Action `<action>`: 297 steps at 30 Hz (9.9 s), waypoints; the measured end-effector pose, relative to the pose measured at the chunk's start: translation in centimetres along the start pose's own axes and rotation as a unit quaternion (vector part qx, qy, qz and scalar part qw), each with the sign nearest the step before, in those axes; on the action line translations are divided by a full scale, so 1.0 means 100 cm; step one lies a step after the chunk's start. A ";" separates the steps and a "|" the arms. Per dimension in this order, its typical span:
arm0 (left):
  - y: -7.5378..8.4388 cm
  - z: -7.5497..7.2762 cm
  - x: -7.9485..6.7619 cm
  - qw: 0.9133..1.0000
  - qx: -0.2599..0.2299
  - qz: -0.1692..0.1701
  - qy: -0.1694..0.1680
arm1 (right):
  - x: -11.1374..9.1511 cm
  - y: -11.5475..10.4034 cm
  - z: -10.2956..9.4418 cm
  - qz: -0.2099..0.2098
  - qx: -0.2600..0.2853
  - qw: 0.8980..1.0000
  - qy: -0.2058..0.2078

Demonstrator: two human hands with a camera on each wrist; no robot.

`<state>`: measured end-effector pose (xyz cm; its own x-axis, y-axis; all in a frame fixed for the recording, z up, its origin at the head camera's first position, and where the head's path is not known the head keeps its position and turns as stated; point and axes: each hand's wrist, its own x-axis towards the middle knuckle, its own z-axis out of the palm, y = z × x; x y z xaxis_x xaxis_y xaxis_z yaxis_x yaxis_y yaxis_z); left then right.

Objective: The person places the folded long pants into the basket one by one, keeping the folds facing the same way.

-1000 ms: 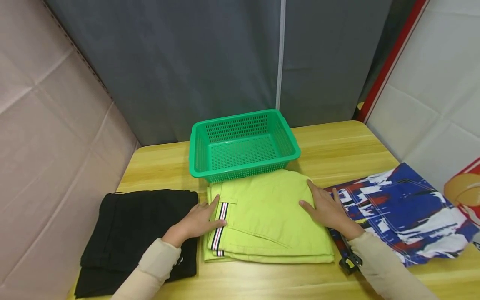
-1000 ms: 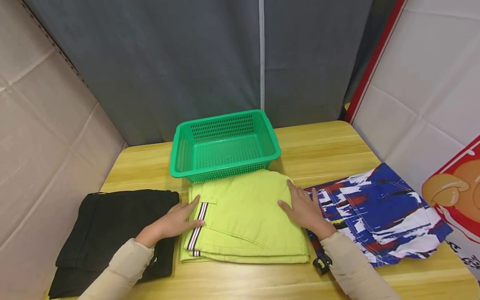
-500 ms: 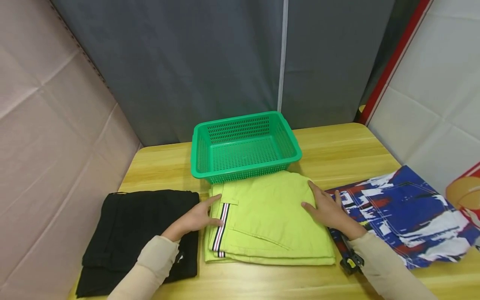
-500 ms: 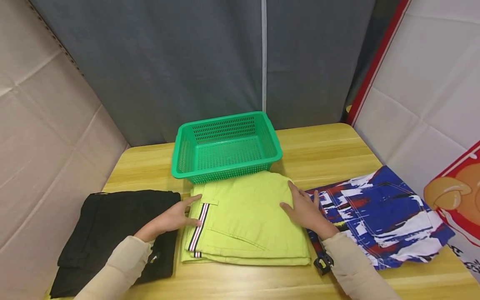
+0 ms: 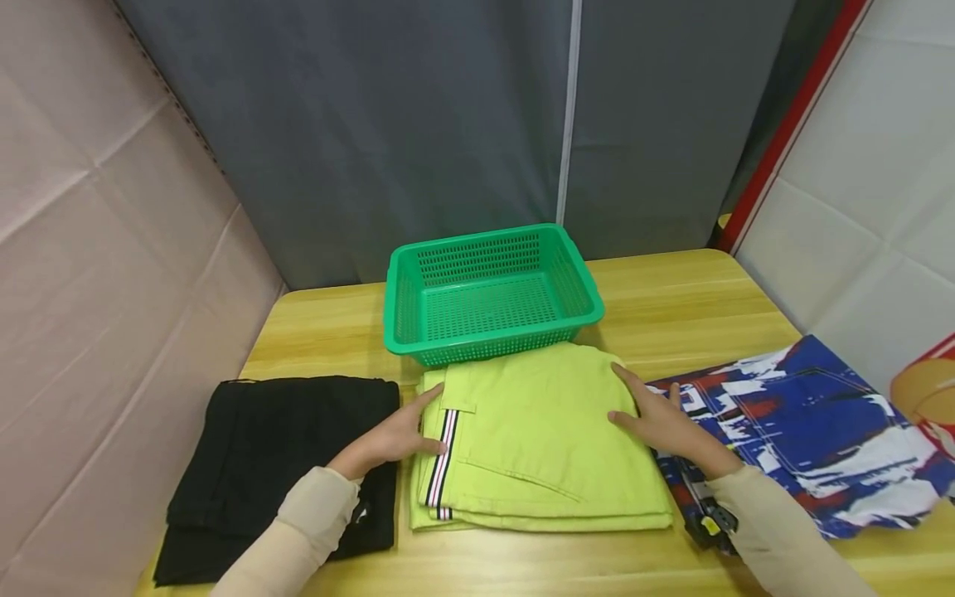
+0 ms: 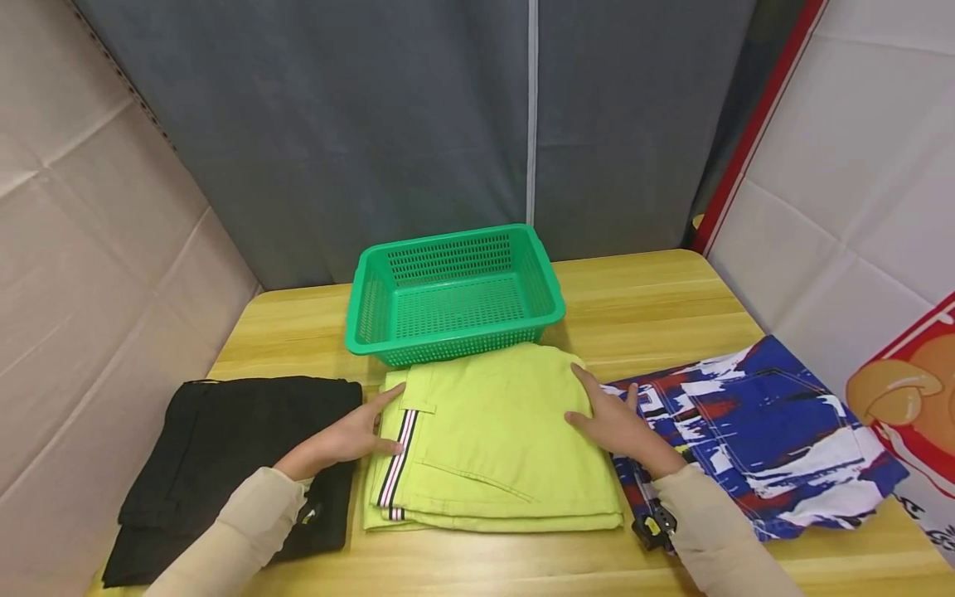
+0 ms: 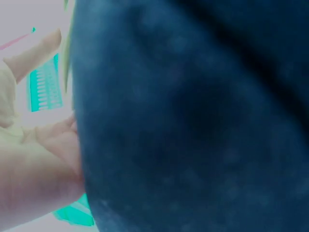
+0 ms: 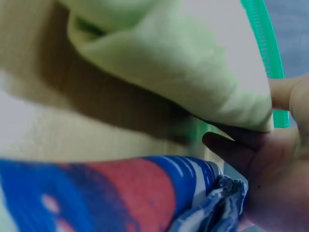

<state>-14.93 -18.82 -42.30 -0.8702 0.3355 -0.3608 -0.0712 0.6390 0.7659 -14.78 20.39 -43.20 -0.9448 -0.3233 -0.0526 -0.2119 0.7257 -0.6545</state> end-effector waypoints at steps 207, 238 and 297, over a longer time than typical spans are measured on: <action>0.060 -0.098 0.098 0.876 0.455 -0.007 0.160 | 0.147 -0.034 -0.070 -0.073 -0.213 0.974 -0.033; 0.049 -0.094 0.080 0.928 0.276 0.090 0.233 | 0.114 -0.006 -0.080 -0.114 -0.150 0.975 0.114; 0.174 0.146 0.037 0.962 -0.207 0.092 -0.155 | -0.071 0.127 -0.149 0.077 -0.145 0.940 0.299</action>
<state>-12.27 3.64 -38.04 -0.7044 0.6470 -0.2918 -0.1743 0.2408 0.9548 -14.51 40.94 -39.96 -0.9229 0.1360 0.3601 -0.0377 0.8991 -0.4361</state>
